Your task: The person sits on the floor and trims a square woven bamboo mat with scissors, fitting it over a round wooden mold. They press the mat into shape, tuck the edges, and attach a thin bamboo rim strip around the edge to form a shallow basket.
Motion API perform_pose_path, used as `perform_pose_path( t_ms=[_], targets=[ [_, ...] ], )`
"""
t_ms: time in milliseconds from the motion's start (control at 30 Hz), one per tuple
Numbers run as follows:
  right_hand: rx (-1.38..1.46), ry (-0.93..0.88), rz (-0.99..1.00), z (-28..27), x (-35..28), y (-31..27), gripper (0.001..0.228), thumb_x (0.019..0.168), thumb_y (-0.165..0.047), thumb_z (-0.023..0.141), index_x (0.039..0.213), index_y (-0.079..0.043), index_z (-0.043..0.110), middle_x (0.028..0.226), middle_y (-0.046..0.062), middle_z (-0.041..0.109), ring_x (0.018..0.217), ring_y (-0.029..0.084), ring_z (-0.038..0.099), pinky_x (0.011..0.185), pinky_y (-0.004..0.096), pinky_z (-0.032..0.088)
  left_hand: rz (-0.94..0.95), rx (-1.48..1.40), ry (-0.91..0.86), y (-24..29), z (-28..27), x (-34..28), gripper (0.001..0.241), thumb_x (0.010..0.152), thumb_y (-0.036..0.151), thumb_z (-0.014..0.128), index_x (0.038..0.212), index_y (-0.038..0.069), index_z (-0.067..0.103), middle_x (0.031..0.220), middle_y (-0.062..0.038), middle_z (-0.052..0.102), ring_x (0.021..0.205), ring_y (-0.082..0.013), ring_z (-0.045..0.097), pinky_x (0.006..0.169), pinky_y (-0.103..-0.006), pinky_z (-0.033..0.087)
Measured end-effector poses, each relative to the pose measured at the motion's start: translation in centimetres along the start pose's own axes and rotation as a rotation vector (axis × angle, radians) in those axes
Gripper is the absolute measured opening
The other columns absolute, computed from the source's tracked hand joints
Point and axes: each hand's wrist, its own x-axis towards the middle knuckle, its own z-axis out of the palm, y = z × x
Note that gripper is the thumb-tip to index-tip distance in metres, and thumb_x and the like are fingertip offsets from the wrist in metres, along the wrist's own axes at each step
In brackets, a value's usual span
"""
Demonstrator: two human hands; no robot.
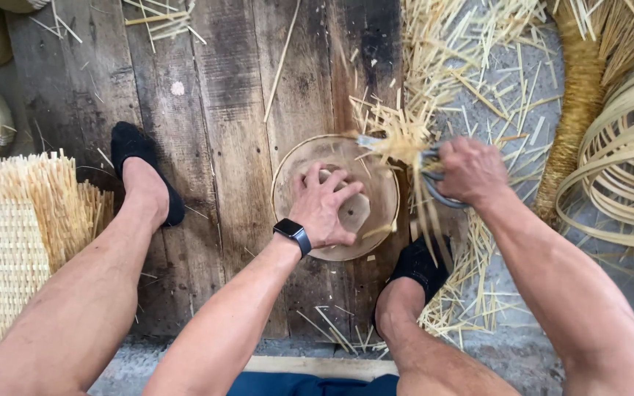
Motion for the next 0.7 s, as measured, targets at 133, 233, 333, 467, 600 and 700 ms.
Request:
perform_pose_path(
  t_ms=[133, 233, 333, 467, 600, 700],
  targets=[
    [-0.010, 0.040, -0.023, -1.7, -1.4, -0.6, 0.048, 0.087, -0.041, 0.067, 0.117, -0.003, 0.065, 0.108, 0.017, 0.067, 0.097, 0.026, 0.065, 0.085, 0.040, 0.056, 0.063, -0.002, -0.045, -0.7, 0.1, 0.7, 0.111, 0.035, 0.056, 0.098, 0.136, 0.034, 0.058, 0.146, -0.004, 0.049, 0.141, -0.0387, 0.031, 0.116, -0.0693, 0.016],
    [-0.204, 0.269, -0.064, -3.9, -0.6, -2.5, 0.051, 0.083, -0.049, 0.065, 0.103, -0.002, 0.067, 0.092, 0.015, 0.068, 0.081, 0.024, 0.065, 0.072, 0.036, 0.057, 0.179, 0.127, -0.157, -0.4, -1.0, 1.5, 0.114, 0.039, 0.058, 0.098, 0.141, 0.032, 0.055, 0.145, -0.006, 0.048, 0.142, -0.0422, 0.028, 0.116, -0.0693, 0.016],
    [-0.152, 0.110, -0.047, -1.6, -0.4, -2.2, 0.031, 0.086, -0.031, 0.066, 0.102, -0.004, 0.067, 0.092, 0.013, 0.067, 0.080, 0.022, 0.066, 0.071, 0.035, 0.057, 0.207, 0.149, -0.202, -0.5, -0.6, 0.9, 0.113, 0.041, 0.057, 0.097, 0.142, 0.032, 0.055, 0.146, -0.006, 0.047, 0.141, -0.0432, 0.028, 0.116, -0.0703, 0.015],
    [0.016, -0.012, 0.012, -0.5, -0.4, -0.4, 0.030, 0.093, -0.029, 0.061, 0.111, -0.006, 0.067, 0.102, 0.014, 0.067, 0.089, 0.023, 0.066, 0.077, 0.037, 0.058, 0.088, 0.093, -0.080, 0.7, -1.8, -0.1, 0.109, 0.037, 0.063, 0.098, 0.136, 0.034, 0.061, 0.161, -0.015, 0.022, 0.146, -0.0461, 0.013, 0.112, -0.0743, 0.007],
    [-0.150, 0.169, -0.019, -5.2, -1.1, -3.4, 0.057, 0.088, -0.057, 0.066, 0.104, -0.002, 0.068, 0.093, 0.013, 0.067, 0.085, 0.022, 0.066, 0.074, 0.036, 0.057, -0.059, 0.081, 0.032, 1.2, 0.4, -0.6, 0.077, 0.050, 0.052, 0.094, 0.120, 0.033, 0.071, 0.156, -0.014, 0.022, 0.150, -0.0425, 0.013, 0.123, -0.0689, 0.010],
    [-0.103, 0.219, -0.077, -2.2, 1.2, -3.4, 0.041, 0.080, -0.042, 0.068, 0.100, -0.006, 0.070, 0.088, 0.011, 0.068, 0.080, 0.020, 0.065, 0.072, 0.036, 0.058, 0.025, 0.039, -0.029, 0.7, -1.2, -0.9, 0.084, 0.045, 0.045, 0.096, 0.124, 0.032, 0.070, 0.151, -0.013, 0.026, 0.147, -0.0430, 0.015, 0.113, -0.0748, 0.013]
  ],
)
